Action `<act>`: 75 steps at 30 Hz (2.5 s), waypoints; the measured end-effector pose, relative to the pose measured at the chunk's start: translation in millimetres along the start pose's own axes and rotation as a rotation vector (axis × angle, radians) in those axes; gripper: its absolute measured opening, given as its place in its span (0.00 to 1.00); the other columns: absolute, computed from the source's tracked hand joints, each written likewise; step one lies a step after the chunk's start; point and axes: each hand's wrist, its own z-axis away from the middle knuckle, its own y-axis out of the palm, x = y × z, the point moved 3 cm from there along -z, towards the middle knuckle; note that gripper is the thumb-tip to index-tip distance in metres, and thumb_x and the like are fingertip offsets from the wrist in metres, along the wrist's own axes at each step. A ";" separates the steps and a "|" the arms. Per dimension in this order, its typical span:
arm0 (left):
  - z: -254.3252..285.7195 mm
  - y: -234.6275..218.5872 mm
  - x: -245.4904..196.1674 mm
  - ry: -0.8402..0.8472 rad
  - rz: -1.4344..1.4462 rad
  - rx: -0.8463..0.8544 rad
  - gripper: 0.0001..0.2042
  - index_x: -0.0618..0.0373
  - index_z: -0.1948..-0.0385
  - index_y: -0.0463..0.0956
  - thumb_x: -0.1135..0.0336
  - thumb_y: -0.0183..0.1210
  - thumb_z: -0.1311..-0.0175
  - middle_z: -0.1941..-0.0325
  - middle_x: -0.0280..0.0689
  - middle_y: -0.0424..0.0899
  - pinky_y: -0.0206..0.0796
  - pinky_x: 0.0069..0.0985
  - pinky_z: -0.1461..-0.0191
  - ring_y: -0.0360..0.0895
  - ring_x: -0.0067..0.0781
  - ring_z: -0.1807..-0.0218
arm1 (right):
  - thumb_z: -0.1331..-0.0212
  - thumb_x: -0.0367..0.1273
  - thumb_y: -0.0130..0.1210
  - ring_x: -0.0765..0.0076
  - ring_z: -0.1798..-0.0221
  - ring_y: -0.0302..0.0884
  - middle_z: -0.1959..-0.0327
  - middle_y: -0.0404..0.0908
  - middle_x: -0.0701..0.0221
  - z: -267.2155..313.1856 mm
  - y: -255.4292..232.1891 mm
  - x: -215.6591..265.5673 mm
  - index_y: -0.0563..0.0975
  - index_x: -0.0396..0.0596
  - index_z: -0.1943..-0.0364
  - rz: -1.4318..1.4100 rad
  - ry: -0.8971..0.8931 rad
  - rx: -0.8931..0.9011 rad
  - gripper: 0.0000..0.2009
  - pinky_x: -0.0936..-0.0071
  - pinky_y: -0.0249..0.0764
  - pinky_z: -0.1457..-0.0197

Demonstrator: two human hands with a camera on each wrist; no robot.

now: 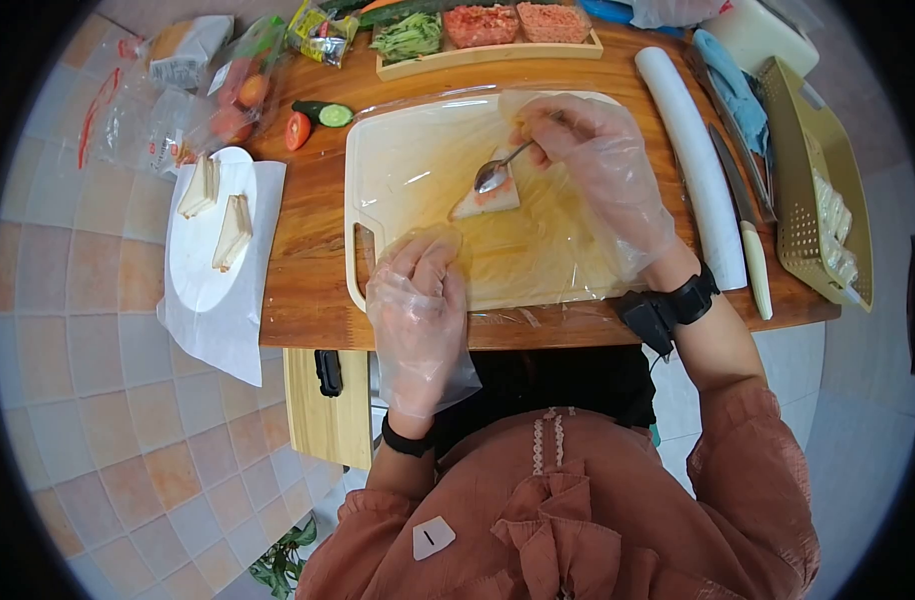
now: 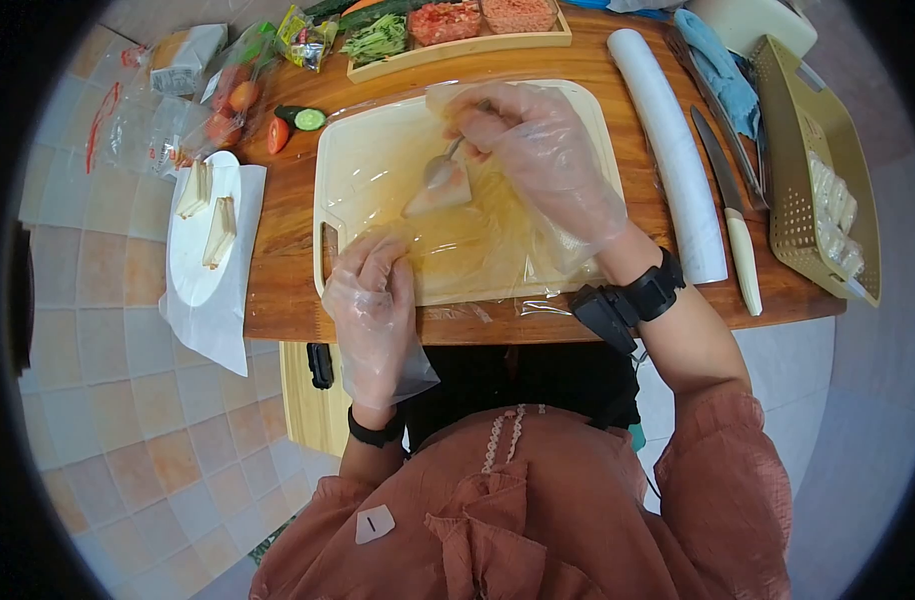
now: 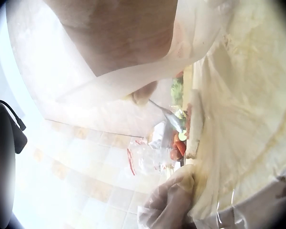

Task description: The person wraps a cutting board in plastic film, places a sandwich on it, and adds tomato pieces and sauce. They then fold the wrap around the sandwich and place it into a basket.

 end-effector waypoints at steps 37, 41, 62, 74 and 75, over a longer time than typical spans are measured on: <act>-0.3 0.9 0.8 0.000 0.010 -0.005 0.09 0.57 0.62 0.83 0.80 0.64 0.43 0.54 0.42 0.87 0.75 0.38 0.46 0.83 0.47 0.49 | 0.30 0.28 0.56 0.80 0.65 0.81 0.65 0.87 0.70 0.7 3.0 -2.8 0.84 0.37 0.55 -0.077 0.033 0.032 0.09 0.81 0.76 0.59; -0.3 0.7 1.3 0.000 0.009 0.000 0.09 0.57 0.62 0.83 0.80 0.64 0.43 0.54 0.42 0.87 0.75 0.38 0.46 0.83 0.47 0.49 | 0.30 0.28 0.56 0.80 0.66 0.81 0.64 0.87 0.70 0.5 2.4 -3.0 0.83 0.36 0.55 -0.061 0.021 0.030 0.09 0.81 0.76 0.59; -0.7 1.3 0.2 0.016 0.018 -0.012 0.08 0.58 0.61 0.82 0.80 0.63 0.41 0.54 0.43 0.86 0.75 0.38 0.46 0.83 0.48 0.50 | 0.30 0.29 0.55 0.84 0.68 0.74 0.66 0.87 0.72 -5.3 -15.1 1.6 0.85 0.38 0.54 -0.079 -0.054 -0.123 0.10 0.83 0.72 0.61; 1.2 3.5 3.9 0.005 0.024 0.002 0.13 0.56 0.60 0.82 0.81 0.64 0.47 0.52 0.40 0.86 0.74 0.41 0.43 0.83 0.48 0.47 | 0.32 0.29 0.56 0.84 0.70 0.73 0.70 0.86 0.72 -7.5 -21.3 1.3 0.86 0.39 0.55 -0.017 -0.046 -0.182 0.10 0.82 0.72 0.63; 0.5 2.9 3.0 0.013 0.024 -0.001 0.10 0.57 0.61 0.82 0.81 0.63 0.44 0.53 0.42 0.86 0.75 0.40 0.45 0.83 0.48 0.48 | 0.32 0.29 0.56 0.83 0.71 0.73 0.70 0.86 0.72 -7.9 -23.0 0.4 0.86 0.39 0.56 0.036 -0.028 -0.205 0.10 0.81 0.72 0.64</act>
